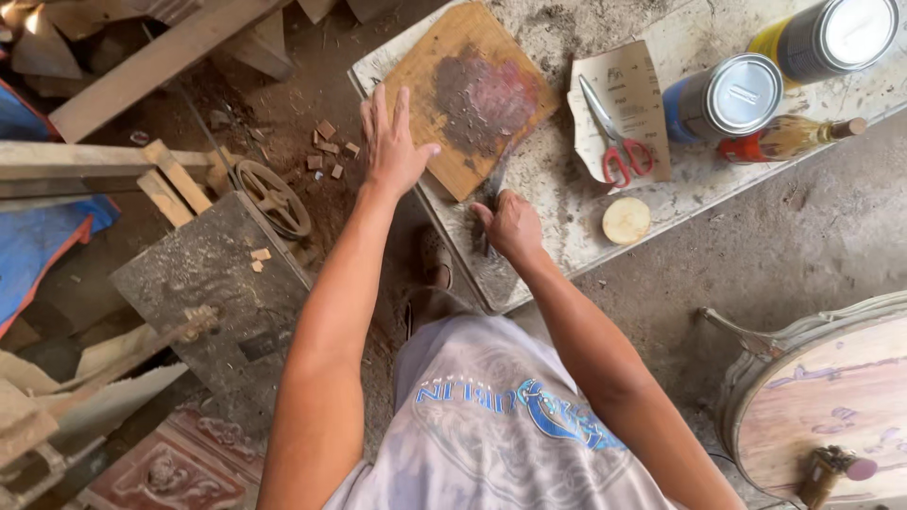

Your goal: The person retrieves a sanding sheet and scissors, then cuts a circular piece from the sheet using a small wooden disc as a template. The person then applies glue to the back of the cut sanding disc and attaches it to a sanding pad.

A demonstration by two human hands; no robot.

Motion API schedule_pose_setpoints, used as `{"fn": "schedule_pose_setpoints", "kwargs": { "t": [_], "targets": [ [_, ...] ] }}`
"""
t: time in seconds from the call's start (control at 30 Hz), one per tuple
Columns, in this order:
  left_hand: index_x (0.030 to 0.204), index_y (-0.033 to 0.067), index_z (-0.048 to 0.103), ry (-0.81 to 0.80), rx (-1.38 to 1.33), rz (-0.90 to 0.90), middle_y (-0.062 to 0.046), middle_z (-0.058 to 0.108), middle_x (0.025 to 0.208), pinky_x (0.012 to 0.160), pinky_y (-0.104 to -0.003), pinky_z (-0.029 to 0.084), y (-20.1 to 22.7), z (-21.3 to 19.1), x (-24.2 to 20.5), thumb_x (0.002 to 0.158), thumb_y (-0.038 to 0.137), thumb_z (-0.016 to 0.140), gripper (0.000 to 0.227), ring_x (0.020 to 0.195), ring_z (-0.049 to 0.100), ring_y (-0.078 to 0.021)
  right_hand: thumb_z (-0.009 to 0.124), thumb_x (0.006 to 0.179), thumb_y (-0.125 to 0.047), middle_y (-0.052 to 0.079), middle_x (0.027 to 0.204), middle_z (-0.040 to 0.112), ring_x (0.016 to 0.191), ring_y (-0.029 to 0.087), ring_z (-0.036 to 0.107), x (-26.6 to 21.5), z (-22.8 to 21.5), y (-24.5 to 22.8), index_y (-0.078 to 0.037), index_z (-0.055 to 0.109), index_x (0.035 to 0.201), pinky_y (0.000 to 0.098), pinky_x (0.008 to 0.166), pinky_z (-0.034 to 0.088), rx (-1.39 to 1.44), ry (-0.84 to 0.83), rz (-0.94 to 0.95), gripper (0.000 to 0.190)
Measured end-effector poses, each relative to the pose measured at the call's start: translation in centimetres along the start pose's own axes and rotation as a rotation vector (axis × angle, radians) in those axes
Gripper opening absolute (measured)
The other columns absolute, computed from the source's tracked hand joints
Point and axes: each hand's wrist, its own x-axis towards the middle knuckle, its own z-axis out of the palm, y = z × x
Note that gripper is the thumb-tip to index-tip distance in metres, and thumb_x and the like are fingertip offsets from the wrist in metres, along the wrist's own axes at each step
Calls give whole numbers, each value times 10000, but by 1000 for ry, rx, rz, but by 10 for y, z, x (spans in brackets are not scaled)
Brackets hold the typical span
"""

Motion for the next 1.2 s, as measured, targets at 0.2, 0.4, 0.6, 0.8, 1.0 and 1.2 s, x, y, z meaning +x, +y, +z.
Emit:
{"fn": "schedule_pose_setpoints", "kwargs": {
  "t": [0.2, 0.4, 0.6, 0.8, 1.0, 1.2],
  "targets": [
    [1630, 120, 151, -41, -100, -39, -224, 267, 1589, 1229, -533, 280, -27, 0, 47, 644, 332, 1010, 1324, 1463, 280, -448, 736, 931, -281, 206, 805, 715, 739, 373, 708, -5, -8, 34, -10, 618, 874, 481, 708, 556, 207, 307, 76, 300],
    [1622, 147, 202, -173, -151, -261, -140, 435, 1430, 1169, -466, 386, -22, -11, 31, 608, 309, 986, 1292, 1331, 461, -303, 688, 922, -217, 167, 775, 717, 700, 296, 720, -39, -24, 47, -26, 589, 994, 454, 660, 561, 262, 247, 186, 227],
    [1380, 96, 494, -202, -271, -493, -113, 593, 1285, 1042, -453, 497, -37, -20, -12, 699, 260, 950, 836, 1168, 607, -253, 776, 870, -370, 195, 781, 709, 724, 340, 711, -37, 23, 8, -12, 664, 863, 460, 676, 582, 109, 61, 297, 375],
    [1303, 25, 515, -270, -827, -399, -138, 715, 1126, 715, -343, 501, -75, -6, -71, 804, 137, 859, 617, 875, 629, -190, 748, 796, -261, 228, 784, 715, 738, 363, 717, -19, -6, 54, -36, 720, 807, 460, 728, 583, 57, 256, 235, 226],
    [1115, -8, 686, -503, -1319, -451, -90, 735, 992, 631, -301, 526, -59, 41, -158, 909, 167, 800, 293, 785, 662, -163, 790, 870, -283, 221, 795, 710, 747, 378, 717, 23, -136, 168, -15, 730, 850, 452, 722, 580, -171, 434, 79, 276],
    [1163, -4, 688, -582, -1517, -521, -82, 747, 1039, 715, -367, 596, -5, 68, -198, 903, 126, 726, 294, 875, 708, -197, 820, 1002, -420, 230, 899, 724, 820, 381, 683, 25, -136, 178, 27, 732, 1026, 454, 717, 550, -125, 535, -75, 456]
  ]
}}
